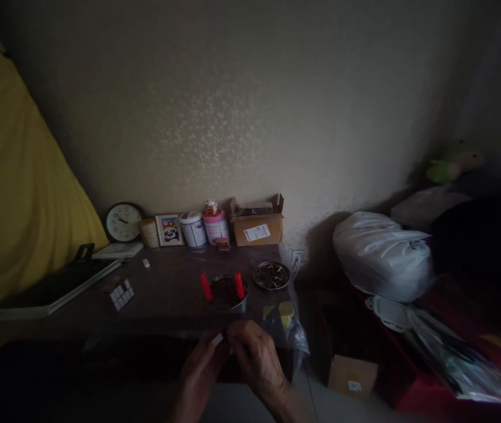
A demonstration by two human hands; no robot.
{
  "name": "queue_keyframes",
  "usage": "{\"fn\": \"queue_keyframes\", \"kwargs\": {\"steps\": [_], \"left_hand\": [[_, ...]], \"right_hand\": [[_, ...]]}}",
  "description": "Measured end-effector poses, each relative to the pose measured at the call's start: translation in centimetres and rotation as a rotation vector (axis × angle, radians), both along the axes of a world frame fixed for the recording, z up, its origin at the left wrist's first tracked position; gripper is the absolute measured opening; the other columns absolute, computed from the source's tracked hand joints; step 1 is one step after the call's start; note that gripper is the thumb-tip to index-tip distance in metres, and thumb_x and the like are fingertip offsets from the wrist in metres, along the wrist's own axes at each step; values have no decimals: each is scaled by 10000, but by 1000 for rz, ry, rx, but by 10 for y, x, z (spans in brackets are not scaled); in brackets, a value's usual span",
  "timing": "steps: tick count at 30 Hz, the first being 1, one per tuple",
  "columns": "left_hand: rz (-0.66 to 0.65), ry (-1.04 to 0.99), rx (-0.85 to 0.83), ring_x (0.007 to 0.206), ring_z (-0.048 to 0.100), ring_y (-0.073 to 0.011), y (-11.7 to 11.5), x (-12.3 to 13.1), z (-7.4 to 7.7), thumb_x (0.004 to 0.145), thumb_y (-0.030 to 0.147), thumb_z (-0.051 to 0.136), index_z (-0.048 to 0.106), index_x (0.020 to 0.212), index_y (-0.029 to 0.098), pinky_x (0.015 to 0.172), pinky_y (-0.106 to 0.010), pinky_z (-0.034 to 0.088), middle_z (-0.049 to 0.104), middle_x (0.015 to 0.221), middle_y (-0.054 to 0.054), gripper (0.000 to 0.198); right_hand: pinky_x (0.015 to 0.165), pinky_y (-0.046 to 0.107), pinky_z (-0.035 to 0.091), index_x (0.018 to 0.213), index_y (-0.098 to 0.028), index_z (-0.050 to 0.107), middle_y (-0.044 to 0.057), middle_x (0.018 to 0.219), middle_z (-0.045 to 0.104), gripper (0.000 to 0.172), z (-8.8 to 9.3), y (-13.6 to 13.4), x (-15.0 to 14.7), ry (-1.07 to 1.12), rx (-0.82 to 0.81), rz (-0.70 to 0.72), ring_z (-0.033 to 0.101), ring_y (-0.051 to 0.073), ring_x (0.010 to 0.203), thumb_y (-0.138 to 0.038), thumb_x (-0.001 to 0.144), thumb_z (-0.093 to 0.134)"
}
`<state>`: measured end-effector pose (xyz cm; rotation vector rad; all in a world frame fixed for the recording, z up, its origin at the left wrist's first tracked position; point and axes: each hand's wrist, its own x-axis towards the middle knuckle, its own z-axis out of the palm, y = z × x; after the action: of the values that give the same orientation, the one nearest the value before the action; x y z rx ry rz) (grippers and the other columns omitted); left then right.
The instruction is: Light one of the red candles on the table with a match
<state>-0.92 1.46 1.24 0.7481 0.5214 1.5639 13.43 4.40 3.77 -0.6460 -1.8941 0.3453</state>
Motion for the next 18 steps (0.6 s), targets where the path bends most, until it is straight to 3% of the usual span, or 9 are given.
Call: {"fn": "queue_keyframes", "kwargs": {"steps": [9, 18], "left_hand": [[58, -9, -16, 1119, 561, -239, -4, 6, 15, 754, 288, 683, 699, 998, 203, 1011, -369, 410, 685, 1065, -58, 258], [91, 80, -50, 1060, 574, -229, -9, 10, 29, 754, 323, 679, 684, 950, 172, 961, -355, 423, 681, 1031, -69, 248]], "right_hand": [[775, 225, 471, 943, -207, 556, 33, 920, 625, 142, 16, -3, 0, 11, 92, -17, 596, 128, 868, -126, 914, 443], [763, 254, 499, 1003, -214, 555, 37, 926, 646, 179, 15, -1, 2, 37, 224, -132, 615, 143, 856, -115, 901, 447]]}}
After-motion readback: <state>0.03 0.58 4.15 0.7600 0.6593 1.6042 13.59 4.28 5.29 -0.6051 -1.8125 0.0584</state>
